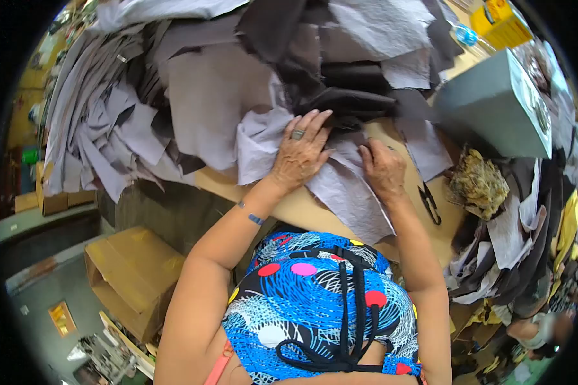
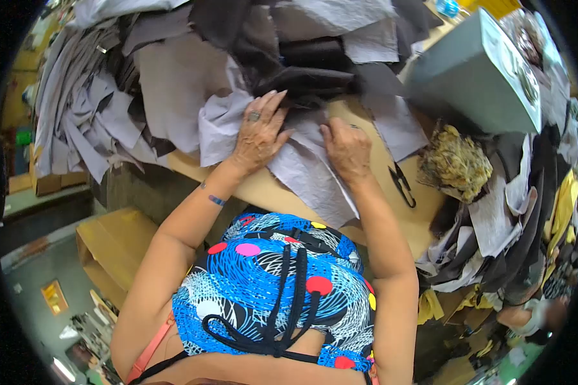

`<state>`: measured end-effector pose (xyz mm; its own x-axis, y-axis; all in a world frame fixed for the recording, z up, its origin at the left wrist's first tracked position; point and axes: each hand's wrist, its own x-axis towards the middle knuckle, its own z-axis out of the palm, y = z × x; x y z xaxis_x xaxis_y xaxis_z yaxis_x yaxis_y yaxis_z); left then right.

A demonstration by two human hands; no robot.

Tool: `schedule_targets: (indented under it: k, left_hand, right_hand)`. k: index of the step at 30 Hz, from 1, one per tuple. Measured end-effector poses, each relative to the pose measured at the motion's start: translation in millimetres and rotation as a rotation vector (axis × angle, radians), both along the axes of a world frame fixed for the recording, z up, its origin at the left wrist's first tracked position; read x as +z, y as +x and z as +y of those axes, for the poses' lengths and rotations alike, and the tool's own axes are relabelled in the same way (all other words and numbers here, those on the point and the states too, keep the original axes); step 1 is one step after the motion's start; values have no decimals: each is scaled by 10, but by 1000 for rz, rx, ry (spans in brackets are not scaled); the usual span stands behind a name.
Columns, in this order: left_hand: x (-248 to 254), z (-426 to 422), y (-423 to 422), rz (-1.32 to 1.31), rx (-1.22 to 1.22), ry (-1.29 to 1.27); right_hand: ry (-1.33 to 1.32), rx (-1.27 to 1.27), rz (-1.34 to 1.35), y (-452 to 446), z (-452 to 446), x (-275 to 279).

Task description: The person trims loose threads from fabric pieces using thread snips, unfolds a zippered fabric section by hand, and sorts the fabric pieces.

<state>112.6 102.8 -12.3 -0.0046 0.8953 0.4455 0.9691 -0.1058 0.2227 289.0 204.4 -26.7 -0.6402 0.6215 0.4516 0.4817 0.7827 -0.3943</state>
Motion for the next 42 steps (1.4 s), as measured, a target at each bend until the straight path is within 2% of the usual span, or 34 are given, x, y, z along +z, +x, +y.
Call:
schedule_targets:
  k: [6, 9, 10, 13, 17, 19, 20, 22, 23, 25, 28, 31, 36, 41, 42]
  left_hand:
    - [14, 33, -113, -120, -16, 68]
    - [1, 99, -185, -248, 70, 92]
    - [-32, 141, -256, -200, 66, 175]
    - [-25, 234, -447, -40, 150, 211]
    - [-16, 295, -442, -185, 194, 309]
    - [122, 171, -333, -159, 90, 377]
    - [120, 95, -271, -29, -92, 409]
    - [-77, -70, 4, -3, -285, 381]
    - [-47, -142, 113, 100, -419, 329]
    - [-50, -159, 281, 126, -465, 69]
    - [-41, -67, 110, 128, -33, -192]
    - [-74, -57, -84, 107, 13, -88]
    - [-67, -75, -147, 116, -33, -107]
    - [-101, -29, -408, 243, -74, -11]
    - [42, -42, -327, 263, -78, 129]
  right_hand:
    - [39, -17, -58, -31, 23, 21]
    - [163, 1, -62, -25, 36, -90]
    - [157, 8, -39, -15, 48, -111]
    - [150, 11, -11, -30, 41, -109]
    - [165, -18, -61, -43, 30, -50]
    - [165, -22, -65, -42, 16, -94]
    - [165, -22, -62, -32, 32, -124]
    - [148, -12, -29, -43, 32, -113]
    - [140, 3, -23, -44, 43, -117]
    - [120, 22, -18, -22, 58, -134]
    - [120, 27, -21, -28, 78, -131]
    - [5, -11, -81, -19, 55, -65]
    - [-82, -92, -150, 117, -215, 193]
    - [97, -32, -90, 157, -177, -9]
    - [115, -35, -92, 155, -166, -22]
